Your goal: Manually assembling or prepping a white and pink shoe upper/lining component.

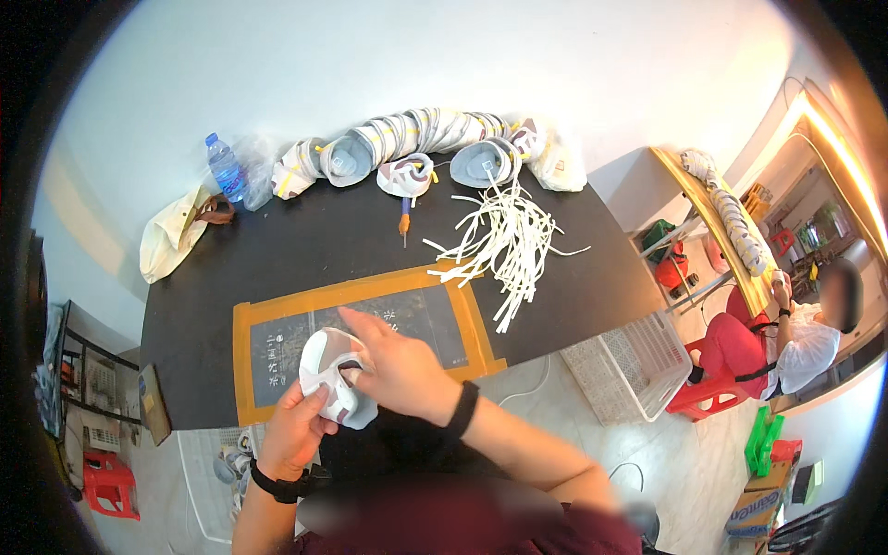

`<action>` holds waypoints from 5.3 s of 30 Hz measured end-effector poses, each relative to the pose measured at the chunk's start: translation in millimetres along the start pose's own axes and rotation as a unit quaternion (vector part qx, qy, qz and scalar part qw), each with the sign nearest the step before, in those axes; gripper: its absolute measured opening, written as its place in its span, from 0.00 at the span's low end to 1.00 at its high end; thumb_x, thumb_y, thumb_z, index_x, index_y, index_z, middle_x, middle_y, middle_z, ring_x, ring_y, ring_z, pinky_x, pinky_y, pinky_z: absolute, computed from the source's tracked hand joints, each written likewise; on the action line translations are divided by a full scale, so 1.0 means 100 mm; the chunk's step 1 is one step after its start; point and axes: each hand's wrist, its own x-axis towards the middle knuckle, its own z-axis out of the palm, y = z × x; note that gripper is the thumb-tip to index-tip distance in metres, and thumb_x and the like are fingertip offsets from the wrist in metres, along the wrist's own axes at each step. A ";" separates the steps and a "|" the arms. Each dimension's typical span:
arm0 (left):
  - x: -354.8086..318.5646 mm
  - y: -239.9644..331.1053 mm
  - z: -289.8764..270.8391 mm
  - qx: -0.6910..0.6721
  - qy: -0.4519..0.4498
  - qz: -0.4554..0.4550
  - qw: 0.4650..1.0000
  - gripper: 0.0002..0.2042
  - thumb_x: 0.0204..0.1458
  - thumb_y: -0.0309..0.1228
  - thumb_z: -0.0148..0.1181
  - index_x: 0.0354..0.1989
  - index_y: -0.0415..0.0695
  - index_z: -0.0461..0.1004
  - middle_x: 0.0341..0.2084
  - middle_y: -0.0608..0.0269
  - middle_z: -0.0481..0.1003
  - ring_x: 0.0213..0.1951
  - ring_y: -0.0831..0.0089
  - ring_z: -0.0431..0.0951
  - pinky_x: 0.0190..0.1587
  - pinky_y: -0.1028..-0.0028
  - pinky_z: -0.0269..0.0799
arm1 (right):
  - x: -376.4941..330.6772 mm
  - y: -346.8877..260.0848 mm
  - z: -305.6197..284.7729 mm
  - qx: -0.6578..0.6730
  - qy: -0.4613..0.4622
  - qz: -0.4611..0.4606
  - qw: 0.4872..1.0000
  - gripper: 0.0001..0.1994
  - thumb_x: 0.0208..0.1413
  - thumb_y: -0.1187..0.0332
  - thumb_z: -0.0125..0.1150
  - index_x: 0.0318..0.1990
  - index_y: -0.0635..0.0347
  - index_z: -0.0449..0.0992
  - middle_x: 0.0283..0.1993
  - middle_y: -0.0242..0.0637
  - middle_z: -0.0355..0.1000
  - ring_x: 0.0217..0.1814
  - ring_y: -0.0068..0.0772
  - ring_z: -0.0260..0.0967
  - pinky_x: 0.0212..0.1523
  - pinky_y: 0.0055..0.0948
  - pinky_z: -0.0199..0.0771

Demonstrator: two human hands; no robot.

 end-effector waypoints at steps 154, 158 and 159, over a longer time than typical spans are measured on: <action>0.30 0.15 -0.37 0.157 0.129 0.064 0.977 0.07 0.63 0.28 0.50 0.35 0.38 0.70 0.22 0.67 0.71 0.17 0.84 0.68 0.17 0.80 0.63 | 0.73 -0.11 0.73 -0.111 -0.373 0.056 0.920 0.10 0.56 0.70 0.51 0.43 0.62 0.73 0.35 0.54 0.75 0.37 0.48 0.77 0.39 0.43 0.77; 0.29 0.12 -0.45 0.142 0.108 0.042 0.983 0.08 0.63 0.32 0.51 0.45 0.41 0.71 0.29 0.69 0.73 0.20 0.88 0.69 0.17 0.87 0.63 | 0.74 -0.13 0.69 -0.211 -0.353 -0.102 0.906 0.08 0.59 0.69 0.49 0.40 0.63 0.72 0.35 0.52 0.75 0.37 0.52 0.76 0.37 0.42 0.77; 0.28 0.13 -0.44 0.113 0.093 0.040 0.988 0.08 0.63 0.32 0.51 0.45 0.41 0.70 0.29 0.69 0.73 0.20 0.88 0.69 0.17 0.87 0.63 | 0.78 -0.10 0.69 -0.133 -0.368 0.005 0.920 0.09 0.58 0.69 0.51 0.41 0.64 0.73 0.37 0.53 0.75 0.39 0.53 0.76 0.39 0.43 0.76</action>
